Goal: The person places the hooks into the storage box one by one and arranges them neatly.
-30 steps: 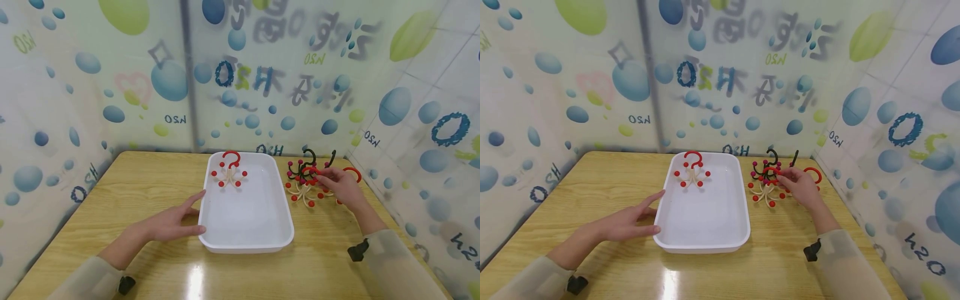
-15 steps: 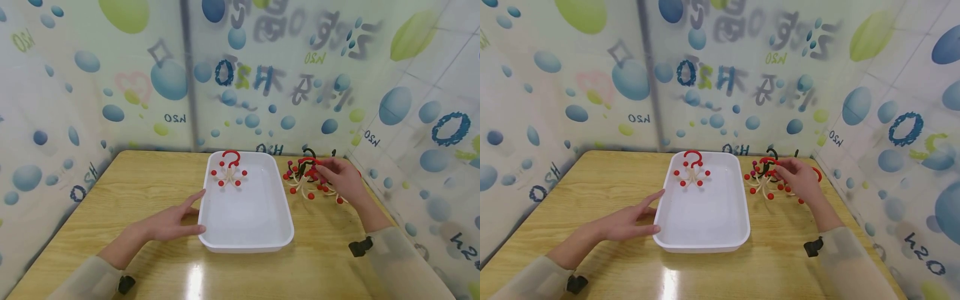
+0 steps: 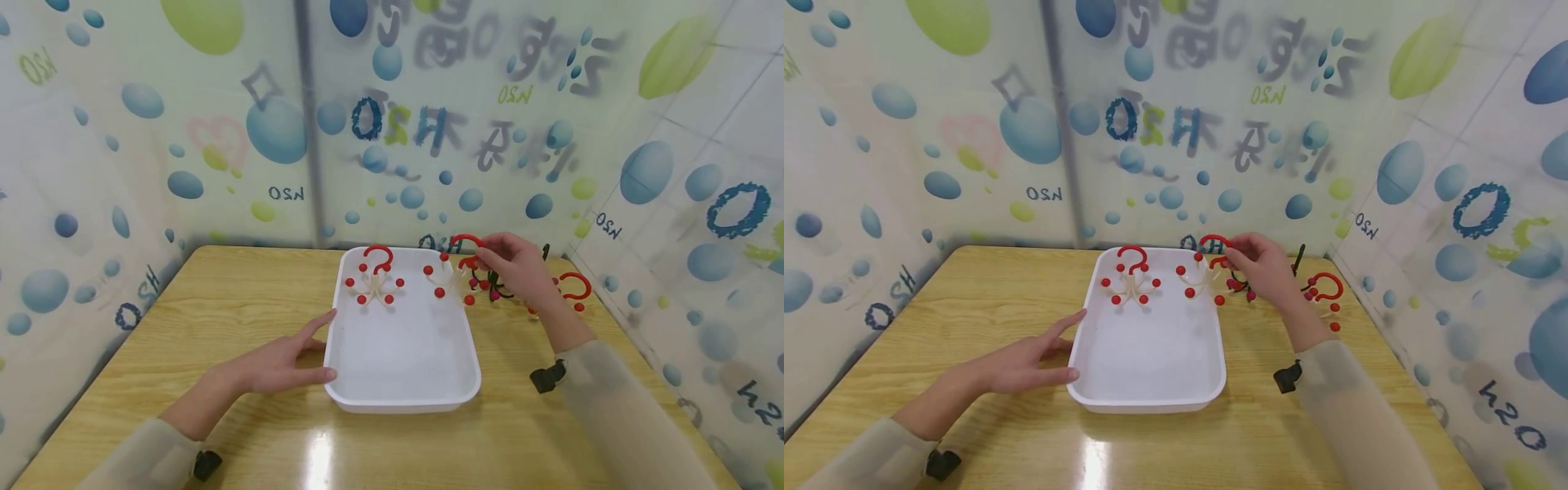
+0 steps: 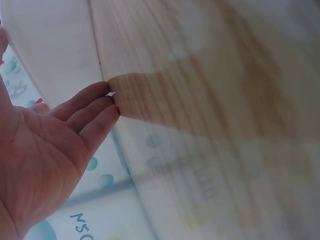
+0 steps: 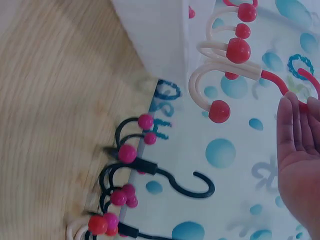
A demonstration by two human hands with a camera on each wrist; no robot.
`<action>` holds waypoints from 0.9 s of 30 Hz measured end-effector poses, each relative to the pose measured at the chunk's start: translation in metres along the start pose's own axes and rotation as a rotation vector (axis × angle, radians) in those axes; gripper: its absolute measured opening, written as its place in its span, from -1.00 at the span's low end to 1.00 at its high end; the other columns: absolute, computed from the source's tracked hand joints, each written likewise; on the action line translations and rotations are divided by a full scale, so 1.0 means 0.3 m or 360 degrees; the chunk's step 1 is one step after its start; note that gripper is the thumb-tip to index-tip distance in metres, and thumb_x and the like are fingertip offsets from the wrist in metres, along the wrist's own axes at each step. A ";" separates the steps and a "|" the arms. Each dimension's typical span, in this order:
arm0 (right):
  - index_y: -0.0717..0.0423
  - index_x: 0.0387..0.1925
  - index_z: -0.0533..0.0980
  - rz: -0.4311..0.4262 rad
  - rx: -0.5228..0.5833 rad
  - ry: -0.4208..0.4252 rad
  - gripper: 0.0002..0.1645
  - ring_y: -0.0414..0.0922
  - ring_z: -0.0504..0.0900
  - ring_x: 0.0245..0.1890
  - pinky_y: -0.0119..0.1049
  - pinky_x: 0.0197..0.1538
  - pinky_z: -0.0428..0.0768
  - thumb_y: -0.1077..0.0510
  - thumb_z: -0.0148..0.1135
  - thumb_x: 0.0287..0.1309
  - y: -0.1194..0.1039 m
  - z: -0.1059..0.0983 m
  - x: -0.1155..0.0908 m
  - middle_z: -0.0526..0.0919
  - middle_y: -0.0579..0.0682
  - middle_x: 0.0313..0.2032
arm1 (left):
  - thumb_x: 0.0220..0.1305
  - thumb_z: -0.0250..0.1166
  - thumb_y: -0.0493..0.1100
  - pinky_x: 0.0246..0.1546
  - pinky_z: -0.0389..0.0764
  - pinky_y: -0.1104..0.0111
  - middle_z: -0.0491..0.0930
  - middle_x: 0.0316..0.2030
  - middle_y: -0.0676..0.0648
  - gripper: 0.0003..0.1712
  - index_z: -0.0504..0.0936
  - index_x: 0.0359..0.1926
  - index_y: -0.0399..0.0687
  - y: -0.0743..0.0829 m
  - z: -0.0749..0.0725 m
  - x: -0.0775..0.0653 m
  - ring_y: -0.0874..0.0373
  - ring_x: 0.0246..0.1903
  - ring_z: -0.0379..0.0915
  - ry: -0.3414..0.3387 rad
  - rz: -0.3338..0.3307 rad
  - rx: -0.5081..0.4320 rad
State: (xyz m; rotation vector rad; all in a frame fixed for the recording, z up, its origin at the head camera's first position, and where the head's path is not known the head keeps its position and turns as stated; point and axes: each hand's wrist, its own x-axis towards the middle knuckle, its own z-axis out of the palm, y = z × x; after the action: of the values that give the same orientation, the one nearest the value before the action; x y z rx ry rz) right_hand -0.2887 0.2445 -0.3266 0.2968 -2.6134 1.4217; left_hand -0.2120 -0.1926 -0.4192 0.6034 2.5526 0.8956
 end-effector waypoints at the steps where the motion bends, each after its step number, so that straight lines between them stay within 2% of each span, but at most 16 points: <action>1: 0.05 0.11 0.55 -0.0016 0.0005 -0.0012 -0.61 0.00 0.74 -0.08 -0.44 -0.05 0.69 -0.08 0.24 0.41 -0.005 0.015 0.013 0.71 0.12 -0.05 | 0.23 0.29 0.45 0.38 0.29 -0.24 0.53 0.33 -0.01 0.13 -0.23 0.60 0.58 0.000 0.000 0.000 -0.12 0.40 0.34 0.0001 0.0001 0.0001; 5: 0.09 0.11 0.56 -0.0064 0.0028 -0.0059 -0.61 0.04 0.75 -0.08 -0.31 -0.01 0.72 -0.05 0.26 0.41 -0.022 0.074 0.054 0.72 0.09 -0.07 | 0.23 0.29 0.46 0.38 0.30 -0.23 0.53 0.33 -0.01 0.13 -0.23 0.60 0.58 -0.001 -0.002 -0.001 -0.11 0.40 0.35 0.0005 0.0007 0.0008; 8: 0.12 0.11 0.56 -0.0075 0.0056 -0.0101 -0.62 0.10 0.74 -0.05 -0.28 0.00 0.73 -0.02 0.26 0.42 -0.025 0.114 0.084 0.71 0.10 -0.06 | 0.23 0.28 0.45 0.37 0.30 -0.23 0.53 0.33 -0.01 0.14 -0.23 0.61 0.55 -0.001 -0.003 0.000 -0.11 0.40 0.35 0.0006 0.0014 0.0009; 11: 0.09 0.09 0.55 -0.0032 0.0047 -0.0145 -0.65 0.11 0.74 -0.02 -0.22 0.04 0.72 0.00 0.24 0.43 -0.023 0.149 0.109 0.71 0.09 -0.05 | 0.23 0.29 0.45 0.38 0.31 -0.21 0.54 0.32 -0.01 0.14 -0.22 0.61 0.52 -0.003 0.000 0.002 -0.09 0.39 0.37 0.0004 0.0023 0.0004; 15: 0.09 0.07 0.54 0.0044 0.0054 -0.0176 -0.68 0.10 0.73 -0.04 0.00 0.14 0.67 0.02 0.24 0.43 -0.016 0.187 0.132 0.72 0.12 -0.08 | 0.23 0.30 0.44 0.39 0.32 -0.15 0.55 0.30 -0.01 0.16 -0.22 0.62 0.50 -0.005 0.007 0.002 -0.05 0.37 0.39 0.0002 0.0053 -0.0014; 18: 0.11 0.06 0.54 0.0081 0.0064 -0.0185 -0.70 0.12 0.72 -0.05 0.09 0.17 0.64 0.05 0.26 0.42 -0.008 0.208 0.147 0.71 0.14 -0.11 | 0.24 0.30 0.43 0.38 0.33 -0.15 0.55 0.30 -0.02 0.16 -0.22 0.62 0.46 -0.004 0.006 0.002 -0.05 0.36 0.41 0.0008 0.0077 -0.0009; 27: 0.08 0.04 0.55 0.0220 -0.0004 -0.0264 -0.74 0.11 0.73 -0.02 0.01 0.16 0.66 0.07 0.24 0.43 0.017 0.243 0.178 0.70 0.11 -0.10 | 0.24 0.28 0.45 0.38 0.34 -0.13 0.56 0.30 0.00 0.16 -0.22 0.63 0.44 -0.006 0.002 0.000 -0.03 0.36 0.41 0.0012 0.0079 0.0012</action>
State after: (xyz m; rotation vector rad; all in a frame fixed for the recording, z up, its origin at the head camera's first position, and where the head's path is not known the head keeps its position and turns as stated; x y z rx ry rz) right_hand -0.3443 0.1804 -0.3581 0.2474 -2.8183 1.4961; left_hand -0.2123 -0.1934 -0.4210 0.6696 2.5592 0.9069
